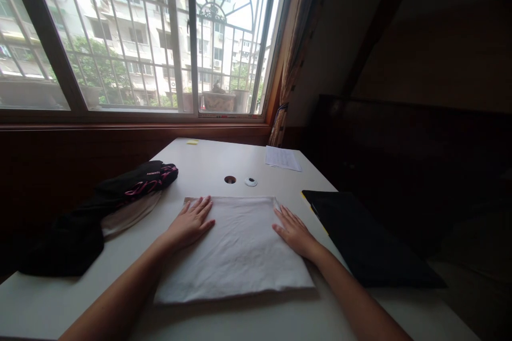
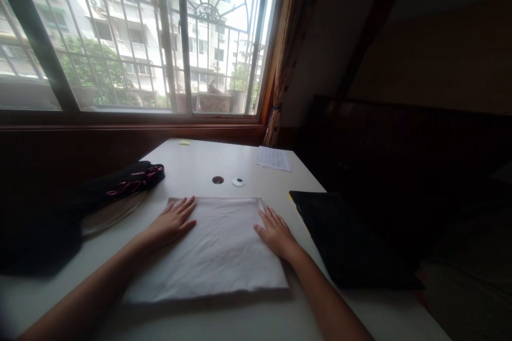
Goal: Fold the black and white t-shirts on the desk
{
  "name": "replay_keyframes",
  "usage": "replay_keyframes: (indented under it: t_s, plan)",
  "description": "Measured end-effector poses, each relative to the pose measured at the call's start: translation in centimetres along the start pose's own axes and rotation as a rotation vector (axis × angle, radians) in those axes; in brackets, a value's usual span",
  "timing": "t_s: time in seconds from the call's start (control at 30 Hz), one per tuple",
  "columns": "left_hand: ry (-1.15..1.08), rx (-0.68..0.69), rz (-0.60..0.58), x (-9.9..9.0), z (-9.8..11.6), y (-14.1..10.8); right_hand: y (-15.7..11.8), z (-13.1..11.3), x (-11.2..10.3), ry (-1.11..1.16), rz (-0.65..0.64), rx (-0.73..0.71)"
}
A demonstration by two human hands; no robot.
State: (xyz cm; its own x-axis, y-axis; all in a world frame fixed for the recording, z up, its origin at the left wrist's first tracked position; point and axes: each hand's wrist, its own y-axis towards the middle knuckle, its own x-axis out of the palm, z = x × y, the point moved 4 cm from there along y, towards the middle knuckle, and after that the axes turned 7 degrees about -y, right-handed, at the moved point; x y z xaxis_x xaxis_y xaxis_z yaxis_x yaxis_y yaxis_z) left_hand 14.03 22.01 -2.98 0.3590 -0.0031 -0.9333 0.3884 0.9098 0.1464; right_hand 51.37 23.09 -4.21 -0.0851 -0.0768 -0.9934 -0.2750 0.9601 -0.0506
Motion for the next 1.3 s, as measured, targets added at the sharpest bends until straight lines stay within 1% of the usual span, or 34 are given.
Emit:
replay_keyframes:
  t_s: [0.2,0.4,0.53,0.63,0.73,0.83,0.97,1.03,1.1,1.2,1.3]
  plan:
    - [0.01,-0.013,-0.024,-0.3,0.2,-0.1,-4.2,-0.8,-0.3,0.051,-0.04,-0.056]
    - [-0.001,-0.013,-0.014,-0.2,0.1,-0.1,-8.2,-0.9,-1.2,0.187,-0.124,-0.093]
    - [-0.009,-0.007,0.006,-0.3,0.0,-0.2,-10.1,-0.5,-2.0,0.342,-0.168,-0.049]
    - [-0.013,-0.017,0.022,-0.4,-0.3,-0.2,-10.9,-0.2,-2.5,0.53,-0.111,-0.057]
    - [-0.021,-0.089,0.022,-0.6,-1.2,-0.2,-11.2,0.4,-2.2,0.675,-0.063,0.006]
    - [-0.018,-0.163,0.039,-0.9,-2.4,0.0,-11.2,0.5,-1.6,0.71,-0.073,0.07]
    - [-0.007,-0.228,0.129,-1.5,-3.8,0.0,-11.3,-0.2,-1.8,0.803,-0.133,0.027]
    - [-0.014,-0.227,0.188,-1.8,-4.1,-0.1,-11.2,-0.1,-2.2,0.817,-0.155,0.014]
    - [-0.027,-0.192,0.241,-2.2,-4.1,-0.3,-10.7,0.8,-2.3,0.745,-0.131,0.05]
    - [-0.05,-0.146,0.309,-2.6,-4.2,-0.5,-9.1,3.5,-2.1,0.517,-0.006,0.168]
    - [-0.093,-0.1,0.323,-2.7,-4.4,-0.6,-6.7,6.1,-1.8,0.316,0.109,0.266]
